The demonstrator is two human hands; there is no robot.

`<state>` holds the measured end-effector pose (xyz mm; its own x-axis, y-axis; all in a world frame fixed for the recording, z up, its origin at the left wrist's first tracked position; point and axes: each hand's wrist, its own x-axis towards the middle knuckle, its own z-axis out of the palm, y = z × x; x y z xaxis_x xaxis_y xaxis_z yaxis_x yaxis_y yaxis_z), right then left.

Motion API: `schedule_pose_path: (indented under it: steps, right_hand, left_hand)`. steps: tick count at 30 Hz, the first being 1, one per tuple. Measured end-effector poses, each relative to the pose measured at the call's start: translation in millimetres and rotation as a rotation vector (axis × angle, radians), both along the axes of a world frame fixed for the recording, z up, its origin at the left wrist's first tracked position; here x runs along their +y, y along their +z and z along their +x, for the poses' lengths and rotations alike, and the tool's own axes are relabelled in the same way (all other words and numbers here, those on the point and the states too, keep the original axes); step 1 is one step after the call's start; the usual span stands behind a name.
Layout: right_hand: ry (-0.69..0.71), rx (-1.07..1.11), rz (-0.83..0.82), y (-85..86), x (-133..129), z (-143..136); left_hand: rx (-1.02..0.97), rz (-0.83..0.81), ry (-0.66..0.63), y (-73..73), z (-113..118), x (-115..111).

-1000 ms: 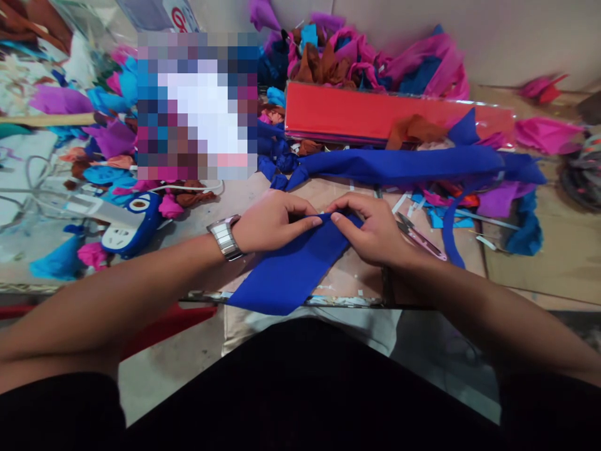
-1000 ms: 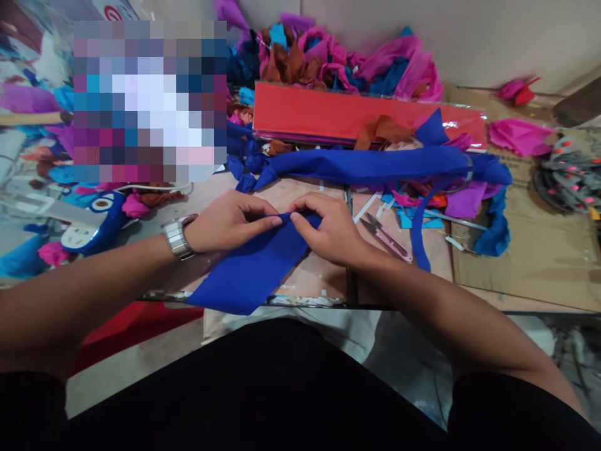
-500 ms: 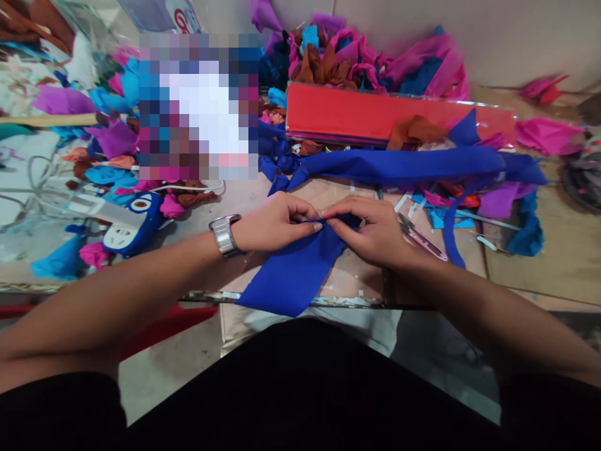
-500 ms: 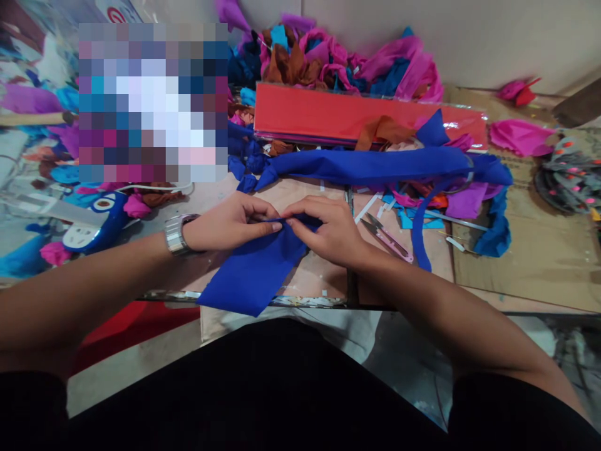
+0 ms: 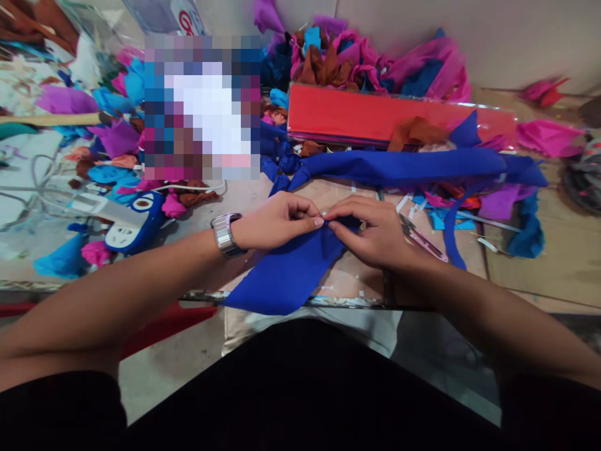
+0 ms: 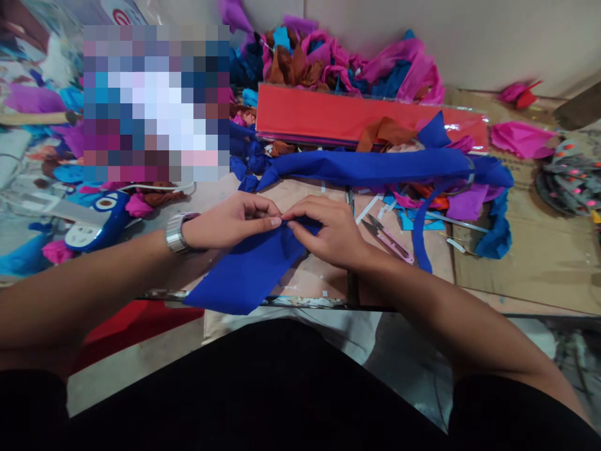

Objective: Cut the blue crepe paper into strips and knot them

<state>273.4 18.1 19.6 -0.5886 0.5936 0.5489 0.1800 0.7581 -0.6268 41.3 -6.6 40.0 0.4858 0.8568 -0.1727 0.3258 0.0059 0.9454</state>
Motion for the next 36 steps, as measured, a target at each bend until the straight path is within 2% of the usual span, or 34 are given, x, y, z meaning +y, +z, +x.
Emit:
schedule_pose_path:
  steps: [6, 13, 27, 36]
  right_hand:
    - [-0.033, -0.051, 0.06, -1.6, 0, 0]
    - [-0.052, -0.125, 0.094, -2.5, 0, 1]
    - [-0.024, -0.207, -0.007, -4.0, -3, 0]
    - [-0.024, -0.203, -0.014, -4.5, -3, 1]
  left_hand:
    - [0.0, 0.044, 0.024, -7.2, 0, 0]
    - [0.064, 0.16, 0.019, -7.3, 0, -3]
    - [0.252, 0.384, 0.029, 1.9, 4, -10]
    - [0.285, 0.408, 0.01, 0.6, 3, -10]
